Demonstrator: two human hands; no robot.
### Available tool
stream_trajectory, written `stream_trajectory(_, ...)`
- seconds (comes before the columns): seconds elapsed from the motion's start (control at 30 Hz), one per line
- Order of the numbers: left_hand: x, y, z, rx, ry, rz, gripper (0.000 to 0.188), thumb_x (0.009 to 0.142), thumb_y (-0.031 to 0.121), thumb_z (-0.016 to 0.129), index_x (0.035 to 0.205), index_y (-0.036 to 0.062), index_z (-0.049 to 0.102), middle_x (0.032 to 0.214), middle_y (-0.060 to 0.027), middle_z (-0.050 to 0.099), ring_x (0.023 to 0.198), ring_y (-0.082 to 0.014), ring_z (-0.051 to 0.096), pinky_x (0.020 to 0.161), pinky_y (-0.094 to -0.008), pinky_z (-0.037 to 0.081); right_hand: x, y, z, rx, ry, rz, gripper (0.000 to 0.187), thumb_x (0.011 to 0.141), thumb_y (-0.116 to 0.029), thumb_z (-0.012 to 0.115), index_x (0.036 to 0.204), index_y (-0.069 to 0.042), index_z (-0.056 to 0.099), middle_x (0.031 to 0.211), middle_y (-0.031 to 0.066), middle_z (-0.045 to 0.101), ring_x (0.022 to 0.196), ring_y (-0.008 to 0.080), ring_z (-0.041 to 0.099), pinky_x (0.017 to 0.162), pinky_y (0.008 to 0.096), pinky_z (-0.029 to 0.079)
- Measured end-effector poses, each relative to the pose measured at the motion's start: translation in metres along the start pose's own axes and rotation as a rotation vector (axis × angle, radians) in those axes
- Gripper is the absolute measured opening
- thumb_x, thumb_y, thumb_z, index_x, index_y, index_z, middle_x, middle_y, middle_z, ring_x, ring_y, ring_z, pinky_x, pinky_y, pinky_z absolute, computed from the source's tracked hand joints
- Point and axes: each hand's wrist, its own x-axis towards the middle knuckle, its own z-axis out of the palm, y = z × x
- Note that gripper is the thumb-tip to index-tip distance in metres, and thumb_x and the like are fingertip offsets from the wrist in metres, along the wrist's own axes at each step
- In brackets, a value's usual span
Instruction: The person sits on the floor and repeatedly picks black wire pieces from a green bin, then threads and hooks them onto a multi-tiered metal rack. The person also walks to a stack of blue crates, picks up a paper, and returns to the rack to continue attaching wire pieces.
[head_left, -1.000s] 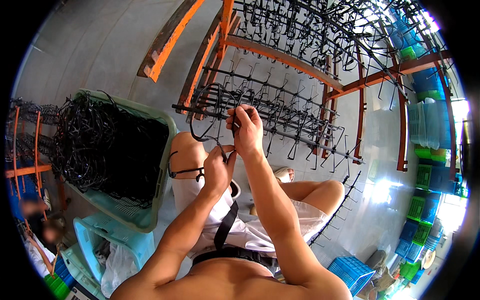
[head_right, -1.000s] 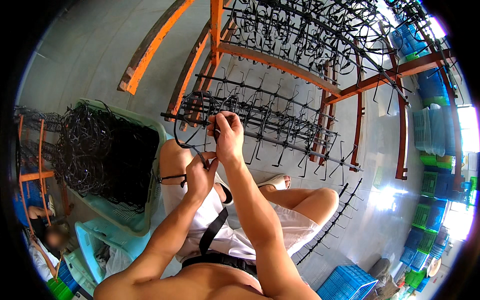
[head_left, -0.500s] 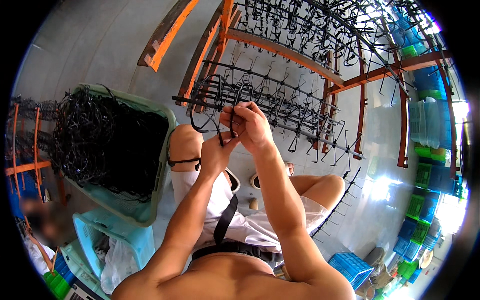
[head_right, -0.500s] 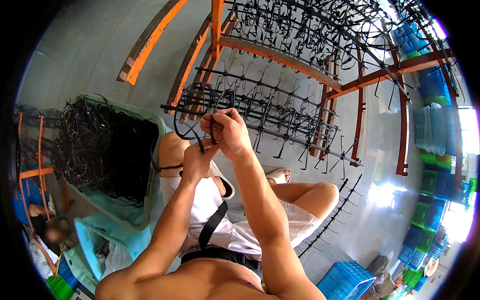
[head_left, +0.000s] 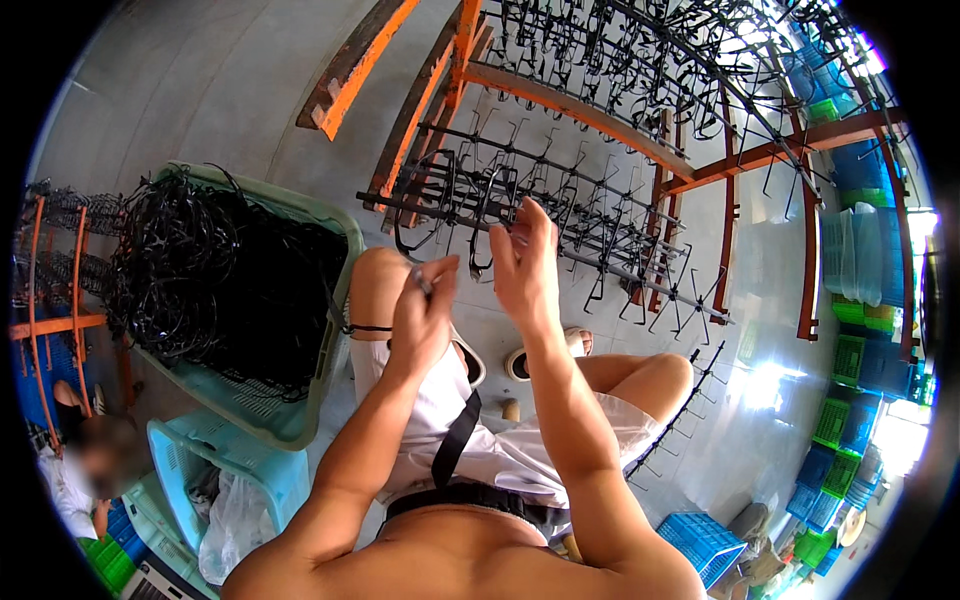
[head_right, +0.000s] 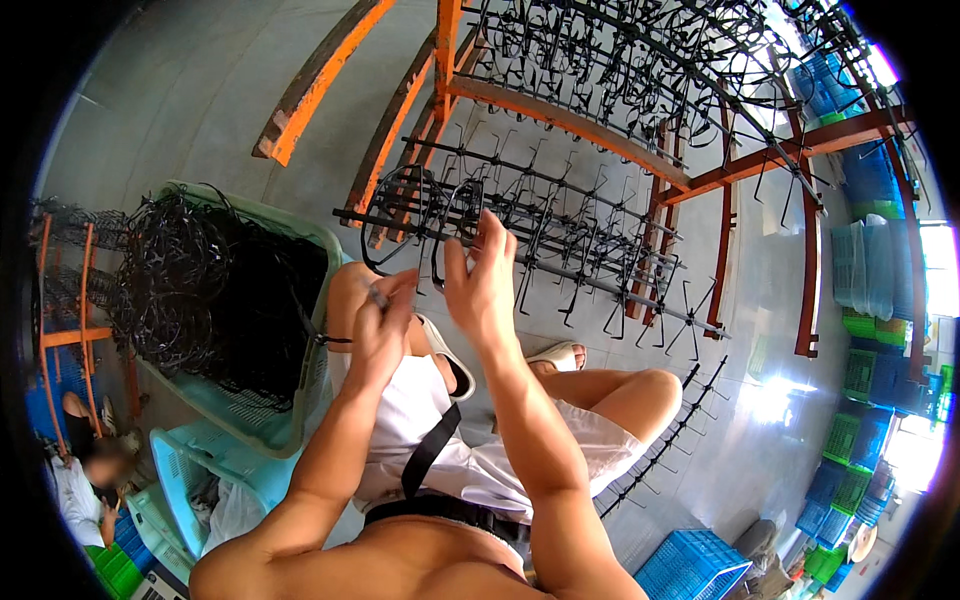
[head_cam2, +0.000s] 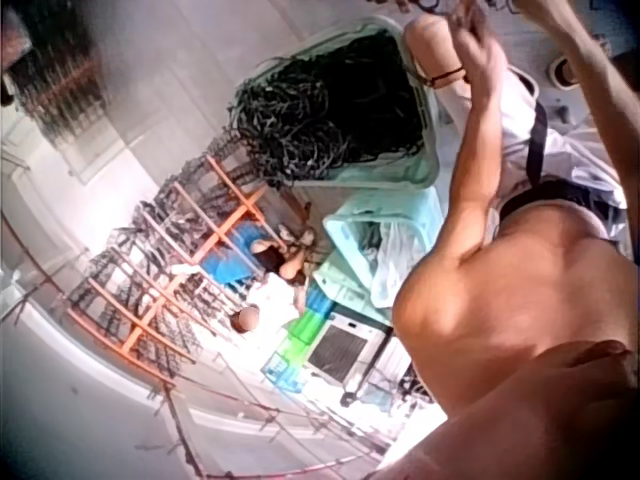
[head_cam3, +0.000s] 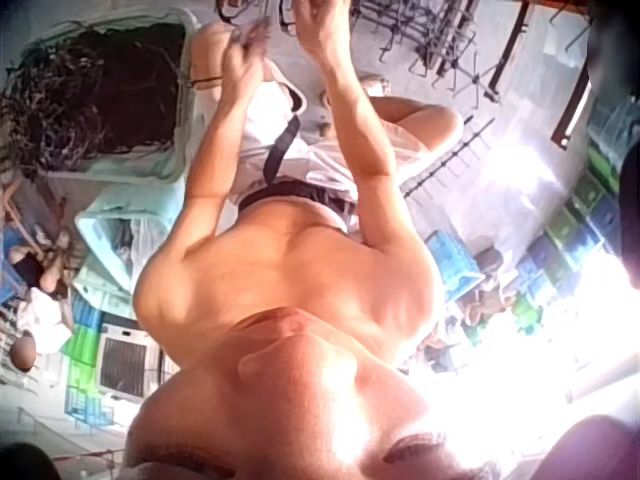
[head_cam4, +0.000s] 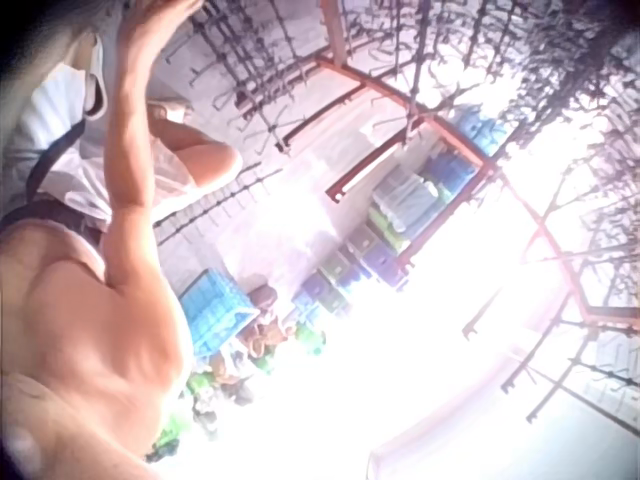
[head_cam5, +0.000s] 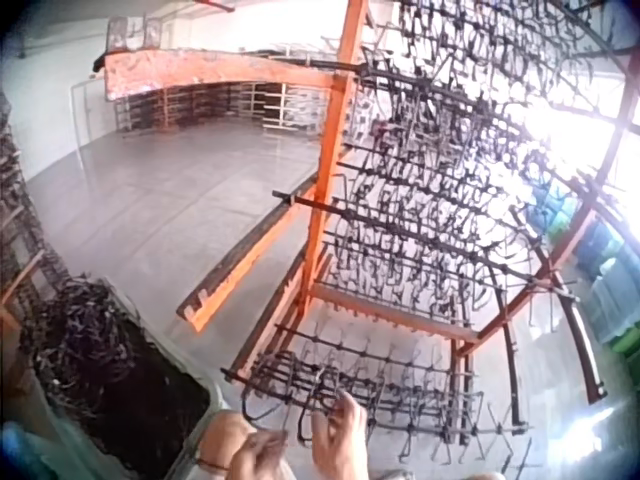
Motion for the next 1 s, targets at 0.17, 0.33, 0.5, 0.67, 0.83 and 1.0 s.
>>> stream_trajectory(0.17,-0.035,0.06,-0.057,-1.245,-0.043,-0.213,0.026,0.097,0.016,0.037,0.112,-0.0006,0.05,0.08,-0.0056,0.048,0.05,-0.0095,0.036,0.043,-0.0228,0.026,-0.049,-0.019,-0.021,0.373,-0.561,-0.339,0.038,0.085,-0.014,0.058,0.117,0.004,0.049,0.119,0.018,0.048,0.111,0.0303,0.046,0.096,0.0386,0.036)
stream_trajectory(0.33,-0.023,0.068,-0.072,-1.604,-0.271,-0.349,0.036,0.099,0.018,0.032,0.121,-0.0081,0.041,0.094,-0.0122,0.05,0.069,-0.0151,0.048,0.054,-0.0253,0.037,-0.086,-0.026,-0.025,0.612,-1.028,-0.01,0.027,0.094,-0.019,0.053,0.1,0.006,0.058,0.094,0.0151,0.064,0.083,0.0204,0.062,0.078,0.0308,0.047)
stream_trajectory(0.5,-0.034,0.072,-0.055,-0.024,-0.563,0.045,0.061,0.091,0.04,0.052,0.132,-0.003,0.039,0.13,-0.0181,0.046,0.114,-0.0267,0.05,0.096,-0.0399,0.038,-0.101,-0.029,-0.046,1.263,-0.492,0.392,0.026,0.098,-0.023,0.041,0.105,0.002,0.046,0.081,0.0185,0.06,0.074,0.0282,0.062,0.066,0.0436,0.055)
stream_trajectory(0.67,-0.069,0.081,-0.041,0.505,-0.669,0.165,0.022,0.082,0.021,0.067,0.085,0.0,0.06,0.067,-0.0132,0.058,0.06,-0.0341,0.057,0.053,-0.0372,0.046,-0.084,-0.052,-0.071,0.453,-0.427,0.26,0.023,0.096,-0.012,0.046,0.115,0.001,0.045,0.098,0.0167,0.056,0.084,0.0266,0.057,0.079,0.0321,0.049)
stream_trajectory(0.83,-0.06,0.086,-0.061,0.153,-1.494,0.022,0.034,0.091,0.037,0.055,0.083,0.0057,0.065,0.065,-0.015,0.06,0.059,-0.0321,0.058,0.054,-0.0389,0.045,-0.057,-0.065,-0.104,0.145,-0.776,-0.669,0.038,0.081,-0.028,0.066,0.106,0.001,0.06,0.113,0.0179,0.053,0.101,0.0382,0.051,0.092,0.0457,0.037)
stream_trajectory(1.0,-0.022,0.089,-0.063,0.152,-1.388,0.108,0.021,0.083,0.026,0.067,0.091,0.0065,0.065,0.081,-0.011,0.064,0.074,-0.0277,0.062,0.065,-0.0341,0.048,-0.046,-0.051,-0.131,0.131,-1.464,0.066,0.022,0.087,-0.023,0.065,0.094,-0.003,0.064,0.072,0.0057,0.064,0.058,0.0124,0.058,0.052,0.0271,0.047)
